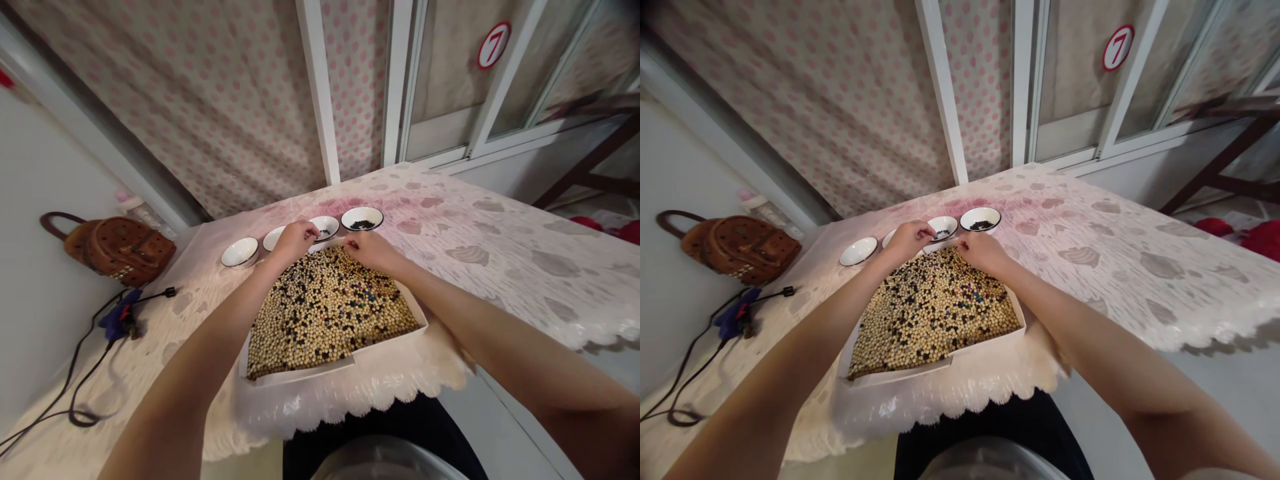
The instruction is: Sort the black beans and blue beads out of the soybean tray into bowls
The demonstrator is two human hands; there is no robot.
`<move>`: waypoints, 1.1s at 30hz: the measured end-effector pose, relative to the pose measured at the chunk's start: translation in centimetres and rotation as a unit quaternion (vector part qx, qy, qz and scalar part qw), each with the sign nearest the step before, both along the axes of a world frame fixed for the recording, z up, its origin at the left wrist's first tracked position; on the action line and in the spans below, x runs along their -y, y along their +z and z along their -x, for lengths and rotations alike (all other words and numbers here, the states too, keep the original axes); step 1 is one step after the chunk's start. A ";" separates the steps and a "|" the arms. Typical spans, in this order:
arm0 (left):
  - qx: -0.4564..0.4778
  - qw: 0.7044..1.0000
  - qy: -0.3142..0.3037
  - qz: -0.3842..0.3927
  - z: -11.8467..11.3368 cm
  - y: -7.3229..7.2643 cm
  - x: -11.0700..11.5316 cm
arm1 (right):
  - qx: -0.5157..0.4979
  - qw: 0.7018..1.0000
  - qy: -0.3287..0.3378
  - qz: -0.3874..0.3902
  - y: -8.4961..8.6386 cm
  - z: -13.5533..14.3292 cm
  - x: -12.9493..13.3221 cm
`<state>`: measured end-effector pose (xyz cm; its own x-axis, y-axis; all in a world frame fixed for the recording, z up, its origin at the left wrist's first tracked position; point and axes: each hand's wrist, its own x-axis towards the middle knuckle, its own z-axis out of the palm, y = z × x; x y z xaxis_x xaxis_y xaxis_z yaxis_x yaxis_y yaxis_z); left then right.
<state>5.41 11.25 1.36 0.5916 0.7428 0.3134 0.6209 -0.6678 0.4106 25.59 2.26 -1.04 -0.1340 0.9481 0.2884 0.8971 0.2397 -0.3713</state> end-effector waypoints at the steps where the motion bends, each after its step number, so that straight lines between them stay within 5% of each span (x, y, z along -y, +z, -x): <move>1: -0.002 1.000 -0.001 0.002 -0.1 -0.2 -0.2 | 0.003 1.000 -0.001 0.001 0.0 0.0 0.0; 9: -0.006 1.000 0.016 0.007 0.3 -0.6 0.0 | 0.005 1.000 -0.010 0.009 0.2 0.1 0.1; 16: 0.017 1.000 0.015 0.005 1.8 0.6 3.4 | 0.003 1.000 -0.004 0.023 0.4 0.1 0.3; 19: 0.032 0.998 -0.025 0.053 2.1 0.9 6.3 | -0.011 1.000 -0.003 0.018 0.2 0.1 0.2; 26: -0.035 0.969 -0.226 0.091 1.1 0.9 13.4 | -0.043 0.999 0.018 -0.003 -0.7 -0.4 -0.4; 33: -0.065 0.972 -0.215 0.065 2.1 0.2 13.2 | -0.048 0.999 0.021 0.005 -0.7 -0.4 -0.5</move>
<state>3.36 -1.98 1.59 0.8845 0.4468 0.1343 0.3488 -0.8244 0.4457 26.02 2.77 -1.78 -0.1458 0.9452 0.2920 0.8469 0.2718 -0.4570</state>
